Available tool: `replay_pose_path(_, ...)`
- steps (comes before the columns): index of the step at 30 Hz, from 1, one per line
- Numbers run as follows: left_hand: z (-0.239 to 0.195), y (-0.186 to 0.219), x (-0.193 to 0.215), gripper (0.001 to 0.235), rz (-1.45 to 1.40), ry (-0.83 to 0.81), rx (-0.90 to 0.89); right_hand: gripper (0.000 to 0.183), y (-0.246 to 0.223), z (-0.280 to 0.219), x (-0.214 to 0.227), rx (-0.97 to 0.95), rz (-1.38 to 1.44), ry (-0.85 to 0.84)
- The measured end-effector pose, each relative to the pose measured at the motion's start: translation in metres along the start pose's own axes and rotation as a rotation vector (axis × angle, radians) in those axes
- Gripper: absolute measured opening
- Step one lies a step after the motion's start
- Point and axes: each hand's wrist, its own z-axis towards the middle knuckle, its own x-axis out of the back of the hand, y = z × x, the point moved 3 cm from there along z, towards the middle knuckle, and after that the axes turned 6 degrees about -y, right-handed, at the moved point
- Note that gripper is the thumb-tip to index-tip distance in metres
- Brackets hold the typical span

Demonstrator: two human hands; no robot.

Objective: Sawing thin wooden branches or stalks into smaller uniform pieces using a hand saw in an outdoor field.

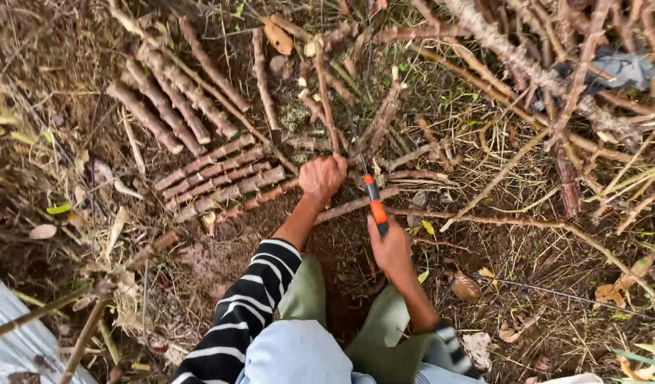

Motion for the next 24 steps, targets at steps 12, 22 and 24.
replay_pose_path(12, -0.002, 0.001, 0.007, 0.054, -0.038, 0.173, -0.004, 0.042, 0.016, 0.014, -0.006, -0.051, -0.077, 0.033)
replay_pose_path(22, 0.011, 0.002, -0.007, 0.05, -0.037, 0.172, 0.035, 0.05, 0.014, -0.036, -0.006, -0.297, -0.223, 0.038)
replay_pose_path(24, 0.002, 0.002, 0.003, 0.059, 0.008, 0.032, 0.054, 0.052, 0.037, 0.014, -0.027, -0.167, -0.216, 0.055)
